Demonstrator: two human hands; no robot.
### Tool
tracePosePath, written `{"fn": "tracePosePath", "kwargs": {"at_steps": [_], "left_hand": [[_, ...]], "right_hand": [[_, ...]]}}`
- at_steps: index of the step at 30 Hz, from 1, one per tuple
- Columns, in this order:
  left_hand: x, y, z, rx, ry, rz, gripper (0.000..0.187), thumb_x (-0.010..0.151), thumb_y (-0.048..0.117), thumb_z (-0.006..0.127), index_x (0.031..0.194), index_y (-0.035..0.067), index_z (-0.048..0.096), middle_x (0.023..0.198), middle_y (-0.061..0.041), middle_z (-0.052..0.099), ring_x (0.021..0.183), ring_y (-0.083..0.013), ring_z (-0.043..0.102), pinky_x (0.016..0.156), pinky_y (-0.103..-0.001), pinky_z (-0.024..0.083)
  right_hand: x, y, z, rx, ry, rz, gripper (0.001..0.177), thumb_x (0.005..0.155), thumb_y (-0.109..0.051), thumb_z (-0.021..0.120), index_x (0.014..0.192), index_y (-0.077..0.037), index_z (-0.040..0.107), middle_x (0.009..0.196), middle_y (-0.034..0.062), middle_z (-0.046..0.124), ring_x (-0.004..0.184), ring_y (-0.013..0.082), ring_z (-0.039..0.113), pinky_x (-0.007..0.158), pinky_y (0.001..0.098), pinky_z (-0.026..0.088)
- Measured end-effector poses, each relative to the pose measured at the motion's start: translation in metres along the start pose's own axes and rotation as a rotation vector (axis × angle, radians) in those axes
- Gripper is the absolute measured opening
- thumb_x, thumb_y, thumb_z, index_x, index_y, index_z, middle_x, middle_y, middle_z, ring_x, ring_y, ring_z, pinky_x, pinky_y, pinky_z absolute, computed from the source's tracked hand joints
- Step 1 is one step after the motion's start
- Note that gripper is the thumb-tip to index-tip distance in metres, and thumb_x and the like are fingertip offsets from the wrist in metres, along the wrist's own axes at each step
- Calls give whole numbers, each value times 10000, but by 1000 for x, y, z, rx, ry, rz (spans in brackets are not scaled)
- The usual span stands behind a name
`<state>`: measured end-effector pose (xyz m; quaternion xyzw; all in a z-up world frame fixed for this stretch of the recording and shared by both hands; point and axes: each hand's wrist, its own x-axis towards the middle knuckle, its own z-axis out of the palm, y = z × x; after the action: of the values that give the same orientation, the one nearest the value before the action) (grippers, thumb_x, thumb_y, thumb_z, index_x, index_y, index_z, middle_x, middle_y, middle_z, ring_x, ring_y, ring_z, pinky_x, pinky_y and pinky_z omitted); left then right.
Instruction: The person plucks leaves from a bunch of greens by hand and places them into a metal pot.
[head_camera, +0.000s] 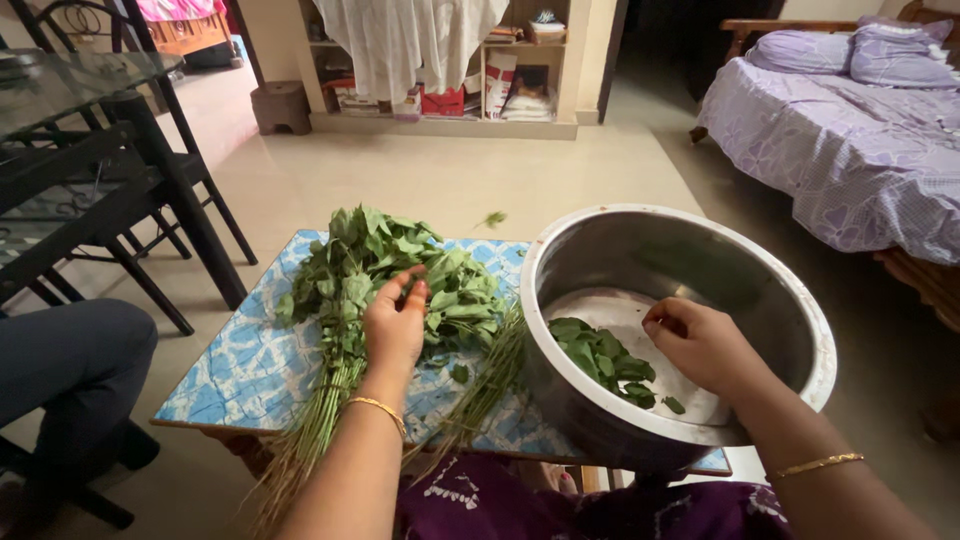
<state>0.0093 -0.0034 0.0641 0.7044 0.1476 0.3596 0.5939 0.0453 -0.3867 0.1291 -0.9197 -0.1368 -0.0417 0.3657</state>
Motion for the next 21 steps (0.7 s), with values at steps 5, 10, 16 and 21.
{"fn": "tracePosePath", "kwargs": {"at_steps": [5,10,16,21], "left_hand": [[-5,-11,2,693,-212,-273,281,916,308,786,1165,177,771,935,-57,755,760,-175,639,716,-317,507],[3,-1,6,-272,-155,-378,196,953,142,708,1134,82,754,851,-38,723,643,-124,577,578,-272,466],[-24,76,44,-586,-280,-375,188,934,98,707,1111,94,769,874,-14,731,681,-101,574,609,-225,475],[-55,112,72,-587,-424,-272,203,949,118,691,1136,91,765,912,9,749,752,-69,627,654,-208,503]], "right_hand": [[1,3,1,10,8,-26,214,897,-230,689,1011,-58,743,704,90,672,647,170,582,627,325,507],[2,2,2,9,17,-39,221,898,-225,692,1024,-51,743,730,101,686,669,173,603,653,325,521],[7,-4,0,111,-15,-172,300,915,-271,667,1102,-46,734,893,54,748,792,131,678,739,297,547],[7,-8,-1,279,-199,-190,360,957,-320,623,1158,-44,735,962,28,742,865,118,652,780,294,558]]}}
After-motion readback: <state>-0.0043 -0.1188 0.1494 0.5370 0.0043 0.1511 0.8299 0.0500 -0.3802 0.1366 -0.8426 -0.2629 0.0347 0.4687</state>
